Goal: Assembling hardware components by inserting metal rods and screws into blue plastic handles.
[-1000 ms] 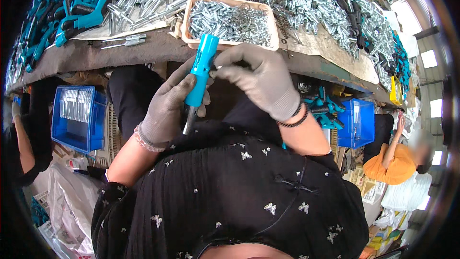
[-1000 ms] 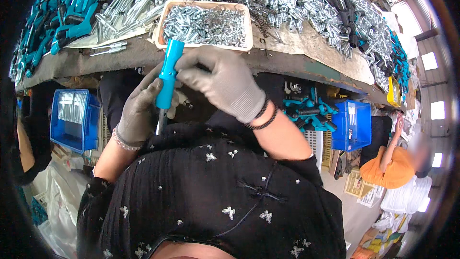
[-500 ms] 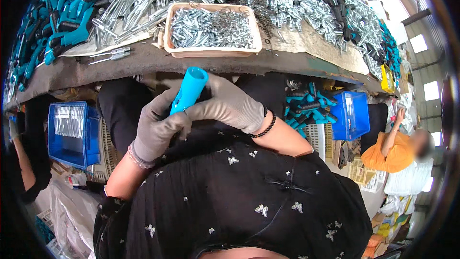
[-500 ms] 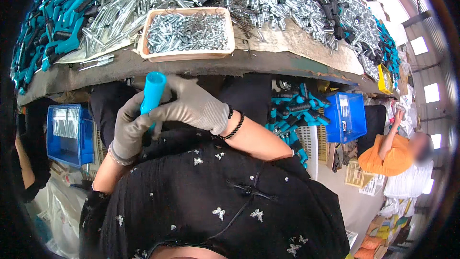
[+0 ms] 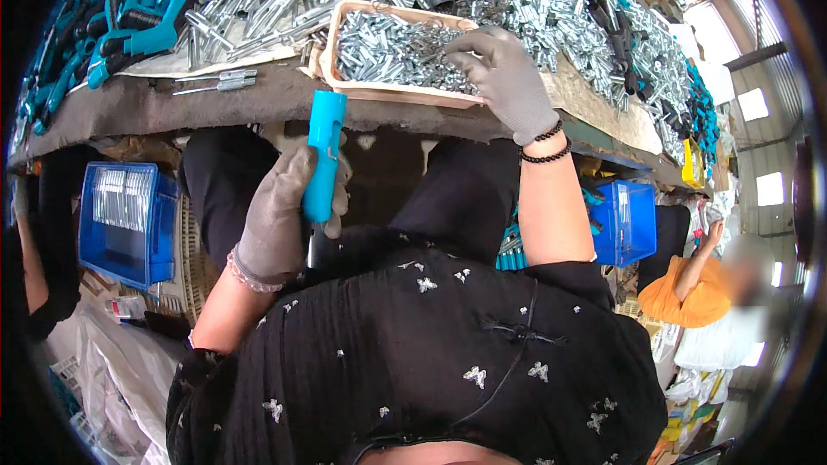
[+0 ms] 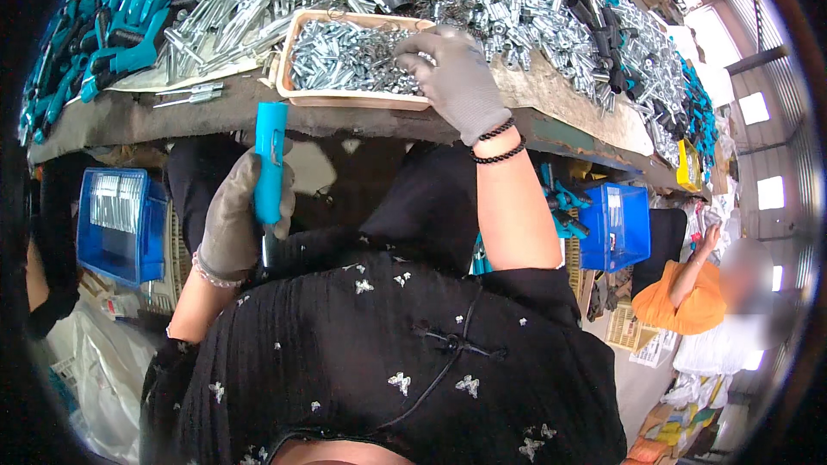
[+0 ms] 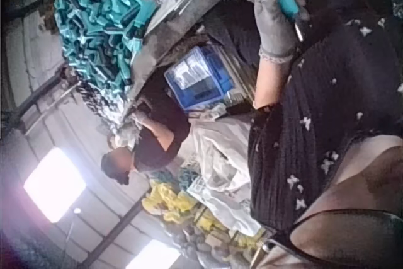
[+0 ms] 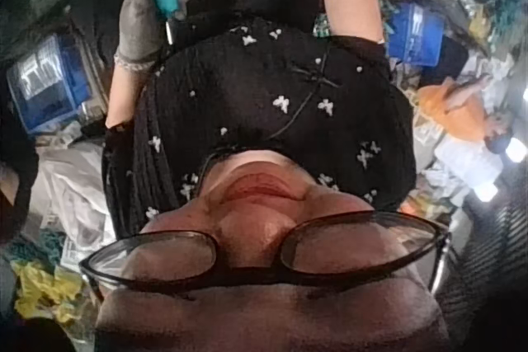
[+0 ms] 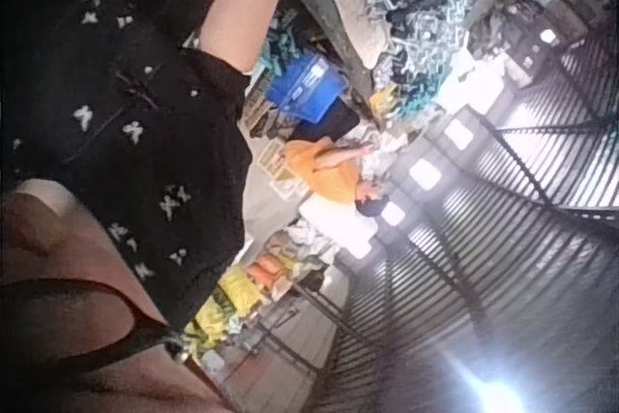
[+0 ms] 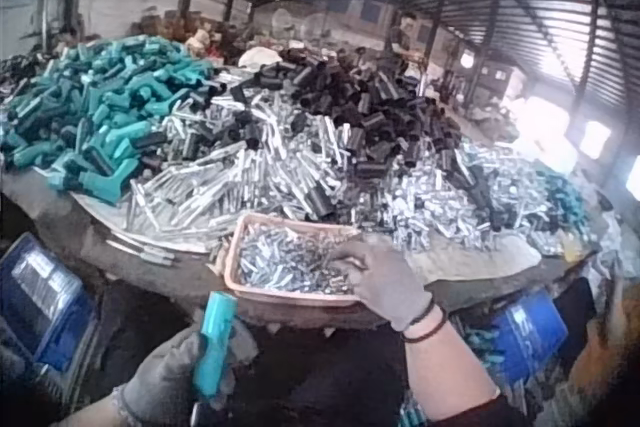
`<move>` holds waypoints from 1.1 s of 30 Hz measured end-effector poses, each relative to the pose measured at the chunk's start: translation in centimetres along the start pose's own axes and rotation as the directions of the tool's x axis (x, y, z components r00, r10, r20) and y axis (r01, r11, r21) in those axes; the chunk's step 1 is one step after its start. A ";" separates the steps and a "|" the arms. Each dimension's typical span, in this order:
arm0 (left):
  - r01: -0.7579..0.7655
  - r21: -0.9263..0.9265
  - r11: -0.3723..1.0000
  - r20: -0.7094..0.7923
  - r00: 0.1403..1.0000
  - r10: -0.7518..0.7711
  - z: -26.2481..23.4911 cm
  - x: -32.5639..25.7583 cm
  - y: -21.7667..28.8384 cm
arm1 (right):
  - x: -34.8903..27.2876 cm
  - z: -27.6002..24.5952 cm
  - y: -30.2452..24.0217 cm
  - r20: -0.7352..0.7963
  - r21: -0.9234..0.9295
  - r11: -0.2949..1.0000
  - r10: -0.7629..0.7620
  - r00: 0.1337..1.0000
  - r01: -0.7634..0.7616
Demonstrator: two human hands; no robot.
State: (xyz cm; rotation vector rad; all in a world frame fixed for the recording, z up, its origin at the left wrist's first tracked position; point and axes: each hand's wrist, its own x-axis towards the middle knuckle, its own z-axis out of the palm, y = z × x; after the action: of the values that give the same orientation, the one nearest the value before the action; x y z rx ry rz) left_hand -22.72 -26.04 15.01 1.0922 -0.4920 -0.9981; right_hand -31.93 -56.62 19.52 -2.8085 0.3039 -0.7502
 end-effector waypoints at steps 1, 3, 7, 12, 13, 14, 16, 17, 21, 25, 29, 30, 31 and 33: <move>-0.029 -0.041 0.999 0.029 0.999 0.030 -0.3 0.1 -0.1 | -0.2 0.1 -0.2 0.013 0.075 0.987 0.139 0.990 -0.139; -0.007 -0.143 0.990 -0.010 1.000 0.006 0.4 0.2 -0.2 | -0.7 -0.5 -1.6 0.027 0.265 0.929 0.261 0.965 -0.259; 0.099 -0.350 0.932 0.045 0.995 -0.089 -0.4 0.4 -1.0 | -1.1 -0.1 -3.5 -0.043 0.396 0.860 0.367 0.929 -0.321; 0.131 -0.399 0.907 0.069 0.991 -0.113 0.0 0.5 -0.9 | -1.1 1.2 -1.3 -0.295 -0.078 0.996 -0.062 0.953 0.040; 0.146 -0.404 0.903 0.065 0.989 -0.131 0.0 0.4 -1.0 | -1.1 1.2 -1.6 -0.345 0.087 0.996 0.001 0.939 0.031; 0.144 -0.405 0.903 0.058 0.990 -0.132 0.0 0.6 -1.2 | -1.4 0.7 -2.2 -0.342 0.094 0.995 0.000 0.940 0.034; 0.196 -0.511 0.837 0.154 0.979 -0.135 -0.5 0.5 -1.5 | -2.1 -1.3 -5.7 0.080 0.749 0.588 0.377 0.923 -0.306; 0.216 -0.588 0.780 0.104 0.976 -0.192 0.0 0.5 -1.2 | -2.8 -1.2 -7.2 0.150 0.748 0.576 0.338 0.929 -0.330; 0.319 -0.711 0.627 0.301 0.943 -0.139 0.1 0.9 -1.7 | -5.1 1.4 -12.0 0.249 0.776 0.563 0.142 0.958 -0.285; 0.357 -0.699 0.620 0.384 0.918 -0.096 -0.5 0.7 -3.1 | -6.0 3.9 -12.6 0.167 0.840 0.515 0.053 0.985 -0.170; 0.395 -0.719 0.572 0.468 0.883 -0.021 -0.7 0.7 -3.5 | -5.6 4.7 -12.9 -0.031 0.790 0.612 -0.023 0.999 0.038; 0.393 -0.720 0.571 0.466 0.884 -0.021 -0.6 0.6 -3.2 | -5.7 4.7 -13.1 -0.042 0.782 0.623 0.004 0.999 0.030; 0.394 -0.705 0.590 0.478 0.878 -0.014 -0.3 0.5 -2.7 | -5.9 4.8 -13.3 -0.047 0.782 0.622 -0.004 0.999 0.040; 0.362 -0.665 0.653 0.493 0.870 0.019 -0.6 0.4 -2.8 | -6.1 5.3 -13.7 0.175 0.964 0.171 0.180 0.968 -0.206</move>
State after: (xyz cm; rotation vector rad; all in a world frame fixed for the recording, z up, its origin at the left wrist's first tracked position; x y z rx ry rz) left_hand -23.25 -26.39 12.17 0.1325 -0.2911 -1.4776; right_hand -32.42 -41.15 15.77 -1.4404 0.0824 -0.5241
